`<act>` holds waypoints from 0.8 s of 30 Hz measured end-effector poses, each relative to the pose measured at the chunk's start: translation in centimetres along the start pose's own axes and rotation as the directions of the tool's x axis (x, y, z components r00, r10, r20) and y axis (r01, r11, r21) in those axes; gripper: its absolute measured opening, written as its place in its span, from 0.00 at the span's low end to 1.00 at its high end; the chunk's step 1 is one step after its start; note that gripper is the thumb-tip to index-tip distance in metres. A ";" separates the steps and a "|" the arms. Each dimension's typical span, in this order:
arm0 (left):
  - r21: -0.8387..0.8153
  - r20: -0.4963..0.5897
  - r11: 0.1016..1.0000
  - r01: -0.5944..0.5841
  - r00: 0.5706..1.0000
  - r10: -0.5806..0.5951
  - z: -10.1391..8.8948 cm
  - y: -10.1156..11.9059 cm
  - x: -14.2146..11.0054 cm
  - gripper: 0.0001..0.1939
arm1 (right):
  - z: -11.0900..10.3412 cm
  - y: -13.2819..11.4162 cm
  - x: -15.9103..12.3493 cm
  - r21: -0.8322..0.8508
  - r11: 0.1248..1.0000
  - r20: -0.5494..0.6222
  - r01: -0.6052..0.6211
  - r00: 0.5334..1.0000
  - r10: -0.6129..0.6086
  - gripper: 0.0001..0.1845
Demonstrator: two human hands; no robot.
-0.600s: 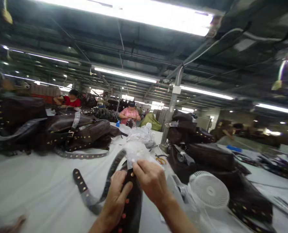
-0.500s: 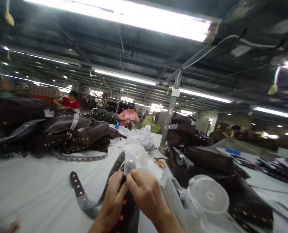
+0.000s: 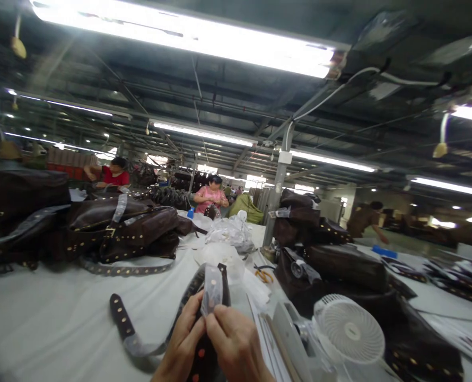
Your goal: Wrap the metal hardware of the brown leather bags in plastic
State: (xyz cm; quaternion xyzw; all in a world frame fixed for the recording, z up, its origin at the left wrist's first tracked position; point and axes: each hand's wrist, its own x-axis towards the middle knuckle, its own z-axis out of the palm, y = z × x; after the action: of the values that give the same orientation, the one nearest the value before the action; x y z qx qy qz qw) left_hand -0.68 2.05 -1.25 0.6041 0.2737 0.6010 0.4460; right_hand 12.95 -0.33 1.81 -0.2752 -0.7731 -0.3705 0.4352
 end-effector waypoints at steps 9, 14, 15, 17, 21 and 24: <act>-0.410 0.221 0.827 0.384 0.922 -0.319 -1.2 3.8 2.8 0.20 | -0.1 -1.0 -0.2 0.102 0.990 0.089 0.099 0.990 -0.109 0.11; -0.367 0.128 0.894 0.259 0.965 -0.227 -1.6 5.8 2.1 0.17 | -0.3 -3.3 -1.8 0.139 0.986 0.122 0.088 0.987 -0.105 0.13; -0.383 0.081 0.902 0.199 0.980 -0.182 -2.1 6.1 1.7 0.16 | -0.4 -3.7 -2.4 0.166 0.982 0.142 0.095 0.983 -0.119 0.14; -0.406 0.007 0.909 0.096 0.995 -0.102 -3.6 6.4 0.8 0.15 | -0.6 -4.2 -3.3 0.226 0.973 0.135 0.050 0.987 -0.082 0.15; -0.404 0.043 0.913 0.052 0.998 -0.037 -6.8 6.1 -1.7 0.13 | -0.8 -4.8 -3.3 0.281 0.920 0.073 -0.272 0.962 0.262 0.10; -0.438 0.034 0.899 0.007 0.999 0.009 -8.2 5.3 -3.6 0.11 | 0.2 -6.5 -1.9 0.316 0.905 0.192 -0.284 0.954 0.232 0.27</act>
State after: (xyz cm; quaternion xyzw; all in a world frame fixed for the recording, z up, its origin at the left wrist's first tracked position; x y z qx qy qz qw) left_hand -10.20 -1.76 0.62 0.4993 0.1234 0.6366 0.5747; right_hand 8.87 -4.05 -2.09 -0.3231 -0.8125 -0.1488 0.4618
